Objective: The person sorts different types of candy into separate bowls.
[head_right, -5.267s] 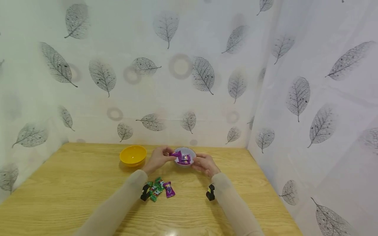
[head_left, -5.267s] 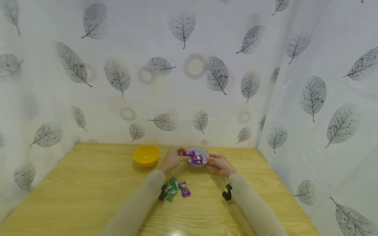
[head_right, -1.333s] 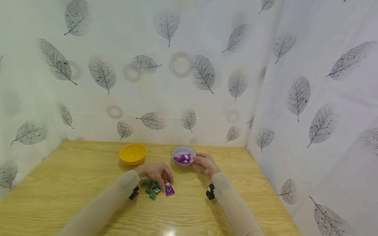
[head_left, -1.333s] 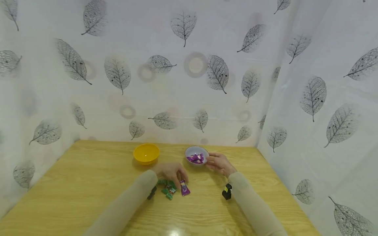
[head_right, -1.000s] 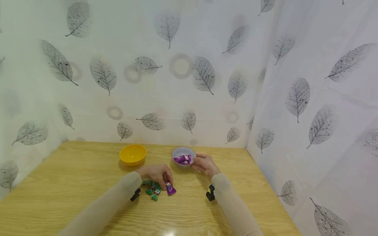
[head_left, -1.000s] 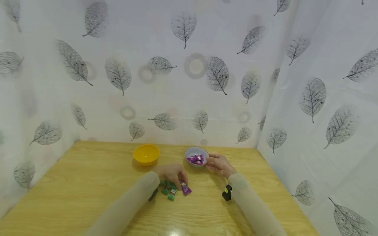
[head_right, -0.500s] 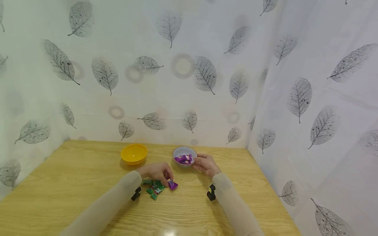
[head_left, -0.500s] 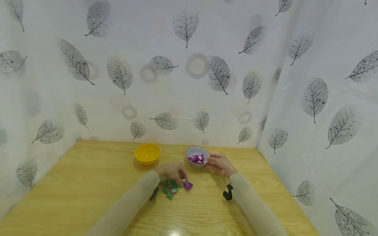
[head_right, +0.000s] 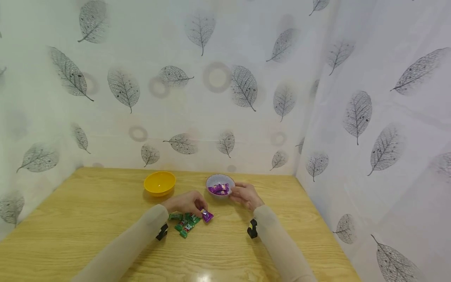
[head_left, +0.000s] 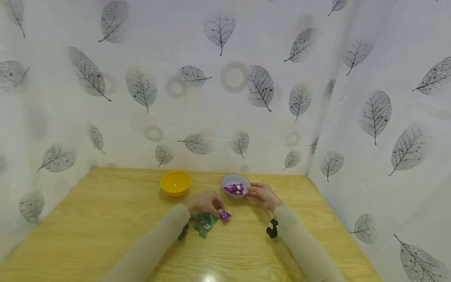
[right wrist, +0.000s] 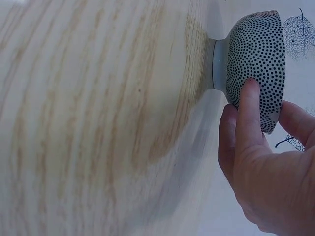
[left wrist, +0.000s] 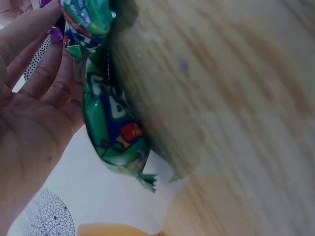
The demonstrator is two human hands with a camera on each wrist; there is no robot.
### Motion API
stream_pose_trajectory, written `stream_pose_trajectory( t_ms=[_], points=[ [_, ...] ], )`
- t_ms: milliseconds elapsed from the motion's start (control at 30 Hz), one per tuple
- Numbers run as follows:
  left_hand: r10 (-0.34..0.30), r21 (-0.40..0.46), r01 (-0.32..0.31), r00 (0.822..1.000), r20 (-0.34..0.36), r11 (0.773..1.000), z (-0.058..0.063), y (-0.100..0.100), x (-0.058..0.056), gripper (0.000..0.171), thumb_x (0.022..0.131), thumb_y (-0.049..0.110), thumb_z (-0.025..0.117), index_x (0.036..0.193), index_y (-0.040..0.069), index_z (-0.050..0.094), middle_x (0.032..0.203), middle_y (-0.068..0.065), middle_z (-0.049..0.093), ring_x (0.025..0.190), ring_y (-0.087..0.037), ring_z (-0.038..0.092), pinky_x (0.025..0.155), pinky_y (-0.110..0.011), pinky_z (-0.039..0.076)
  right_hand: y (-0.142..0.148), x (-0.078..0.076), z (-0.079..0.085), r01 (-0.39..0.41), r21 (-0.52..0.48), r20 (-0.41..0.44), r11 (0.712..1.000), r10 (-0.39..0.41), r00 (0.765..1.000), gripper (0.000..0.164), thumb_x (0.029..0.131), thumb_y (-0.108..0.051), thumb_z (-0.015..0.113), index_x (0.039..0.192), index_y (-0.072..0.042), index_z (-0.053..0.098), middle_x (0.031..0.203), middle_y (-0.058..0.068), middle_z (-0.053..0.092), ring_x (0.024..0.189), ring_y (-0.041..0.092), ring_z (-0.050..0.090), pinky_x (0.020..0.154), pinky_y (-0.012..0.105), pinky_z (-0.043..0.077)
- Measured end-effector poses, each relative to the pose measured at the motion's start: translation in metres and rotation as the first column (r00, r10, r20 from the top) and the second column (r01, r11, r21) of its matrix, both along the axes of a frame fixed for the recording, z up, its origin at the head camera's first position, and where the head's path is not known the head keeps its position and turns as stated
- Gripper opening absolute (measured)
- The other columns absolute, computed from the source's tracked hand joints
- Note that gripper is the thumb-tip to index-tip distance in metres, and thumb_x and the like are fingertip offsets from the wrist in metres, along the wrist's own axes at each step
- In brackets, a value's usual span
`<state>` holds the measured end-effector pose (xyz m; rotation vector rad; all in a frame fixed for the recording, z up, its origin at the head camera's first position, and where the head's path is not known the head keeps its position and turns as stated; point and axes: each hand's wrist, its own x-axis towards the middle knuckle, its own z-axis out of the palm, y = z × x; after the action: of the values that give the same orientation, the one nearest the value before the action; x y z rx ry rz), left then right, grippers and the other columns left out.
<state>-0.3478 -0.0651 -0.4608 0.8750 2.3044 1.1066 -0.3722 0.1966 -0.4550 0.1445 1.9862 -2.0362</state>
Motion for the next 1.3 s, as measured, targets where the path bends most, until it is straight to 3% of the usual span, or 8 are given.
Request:
stream_pose_trajectory(
  t_ms=[133,433,633,833,1067,1300],
  points=[
    [0.015,0.023,-0.016,1.0,0.004,1.0,0.002,-0.001,0.001,0.016,0.08,0.0,0.076,0.094,0.006,0.074,0.09,-0.003,0.072,0.079,-0.014,0.06,0.077,-0.026,0.052,-0.001,0.0,0.0,0.002,-0.005,-0.006,1.0,-0.002,1.0,0.053,0.096,0.0,0.056,0.144,0.009,0.037,0.138,0.034,0.048,0.092,0.022,0.07,0.095,0.037,0.055],
    [0.015,0.005,-0.015,0.998,-0.066,1.0,0.009,-0.004,0.001,0.019,0.078,0.006,0.079,0.097,0.008,0.075,0.092,-0.003,0.075,0.081,-0.014,0.064,0.079,-0.027,0.054,0.0,-0.001,-0.002,0.003,-0.011,-0.014,1.0,-0.003,1.0,0.053,0.096,0.0,0.056,0.144,0.01,0.037,0.137,0.034,0.049,0.093,0.023,0.07,0.094,0.036,0.056],
    [0.032,0.028,-0.029,0.997,-0.077,0.999,0.011,-0.004,0.001,0.018,0.08,0.003,0.075,0.098,0.006,0.075,0.09,-0.004,0.075,0.079,-0.015,0.065,0.076,-0.025,0.055,0.0,0.0,-0.002,0.0,0.003,-0.013,1.0,0.0,1.0,0.052,0.096,0.0,0.056,0.144,0.01,0.037,0.137,0.034,0.049,0.105,0.031,0.068,0.093,0.036,0.056],
    [0.087,0.057,-0.084,0.994,-0.061,0.995,0.01,-0.006,0.0,0.016,0.083,0.006,0.074,0.099,0.009,0.074,0.091,-0.003,0.074,0.081,-0.015,0.064,0.079,-0.029,0.055,0.0,0.0,-0.001,0.0,0.001,-0.018,1.0,0.0,1.0,0.053,0.095,0.0,0.057,0.144,0.01,0.038,0.137,0.035,0.048,0.094,0.025,0.07,0.095,0.038,0.055],
    [0.177,0.14,-0.17,0.983,-0.04,0.975,0.011,-0.008,-0.004,0.016,0.085,0.013,0.075,0.101,0.011,0.074,0.089,-0.003,0.073,0.078,-0.015,0.062,0.074,-0.028,0.053,0.0,0.0,-0.002,-0.002,0.003,-0.02,1.0,0.002,1.0,0.052,0.095,0.0,0.057,0.143,0.01,0.038,0.137,0.035,0.049,0.092,0.022,0.07,0.094,0.036,0.055],
    [0.255,0.25,-0.242,0.967,-0.022,0.938,0.013,-0.004,-0.007,0.018,0.085,0.01,0.074,0.102,0.005,0.072,0.088,-0.008,0.072,0.074,-0.017,0.06,0.07,-0.033,0.055,0.0,-0.001,-0.002,0.003,-0.003,-0.02,1.0,-0.003,1.0,0.053,0.095,0.0,0.058,0.143,0.01,0.039,0.136,0.034,0.05,0.091,0.021,0.07,0.093,0.036,0.056]
  ],
)
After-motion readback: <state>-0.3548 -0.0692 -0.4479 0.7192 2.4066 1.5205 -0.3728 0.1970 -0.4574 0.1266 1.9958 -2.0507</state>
